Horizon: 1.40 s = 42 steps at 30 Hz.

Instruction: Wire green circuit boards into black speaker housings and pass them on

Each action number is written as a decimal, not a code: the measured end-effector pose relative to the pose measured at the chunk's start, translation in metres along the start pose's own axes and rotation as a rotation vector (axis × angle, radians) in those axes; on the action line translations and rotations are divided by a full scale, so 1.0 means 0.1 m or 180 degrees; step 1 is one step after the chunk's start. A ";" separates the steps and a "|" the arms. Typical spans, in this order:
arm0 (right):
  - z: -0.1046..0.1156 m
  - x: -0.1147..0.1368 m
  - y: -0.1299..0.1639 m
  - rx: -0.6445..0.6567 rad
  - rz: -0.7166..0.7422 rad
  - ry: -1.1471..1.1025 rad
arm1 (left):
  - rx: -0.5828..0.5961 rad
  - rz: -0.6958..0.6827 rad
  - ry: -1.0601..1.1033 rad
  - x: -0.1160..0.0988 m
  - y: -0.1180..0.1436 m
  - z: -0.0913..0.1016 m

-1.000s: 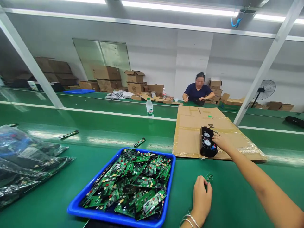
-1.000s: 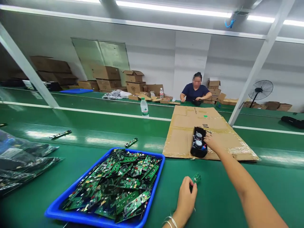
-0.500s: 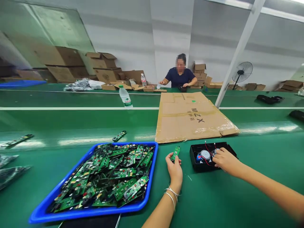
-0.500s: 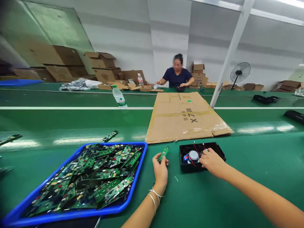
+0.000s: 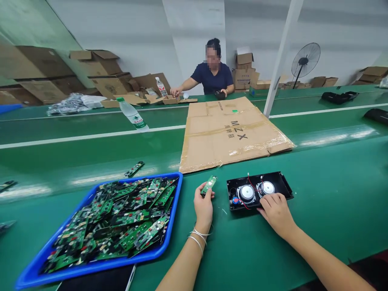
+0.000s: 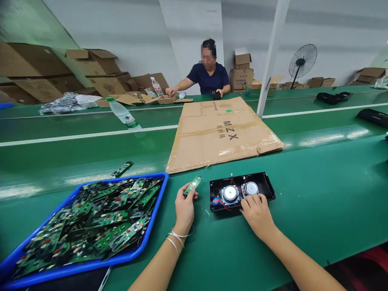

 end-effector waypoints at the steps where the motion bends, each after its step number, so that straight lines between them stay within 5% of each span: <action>1: 0.01 0.00 0.00 -0.0046 0.0089 -0.0058 | 0.0027 0.0016 0.0027 0.00 0.00 0.00; 8: 0.22 -0.05 -0.07 -0.0116 0.0579 -0.0742 | 0.0069 0.0305 0.0678 -0.14 0.11 -0.01; 16: 0.06 0.03 -0.13 0.0188 0.0777 -0.0036 | 0.0474 0.0268 0.1609 -0.57 0.44 -0.04; 25: 0.35 0.02 -0.30 0.0022 0.0982 -0.1149 | 0.1049 0.0607 0.2217 -0.50 0.53 -0.12; 31: 0.68 0.06 -0.75 -0.0375 0.0640 -0.2310 | 0.1743 0.1474 0.2883 -0.38 0.65 -0.28; 35: 0.69 0.01 -1.00 -0.0690 -0.0262 -0.3187 | 0.1927 0.1706 0.2839 -0.36 0.69 -0.32; 38: 0.51 0.06 -1.09 0.0122 -0.0607 -0.3214 | 0.1889 0.1604 0.2910 -0.40 0.66 -0.29; 42: 0.17 0.19 -0.99 0.1827 -0.0477 -0.1978 | 0.1717 0.1171 0.2806 -0.47 0.60 -0.23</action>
Point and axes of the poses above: each hand's wrist, its own y-axis away from the middle knuckle, its own z-axis out of the back of the hand, x = y × z, the point moved 6 cm from there along -y, towards the middle knuckle, and after that the axes turned 10 degrees about -y, right-handed, at the moved point
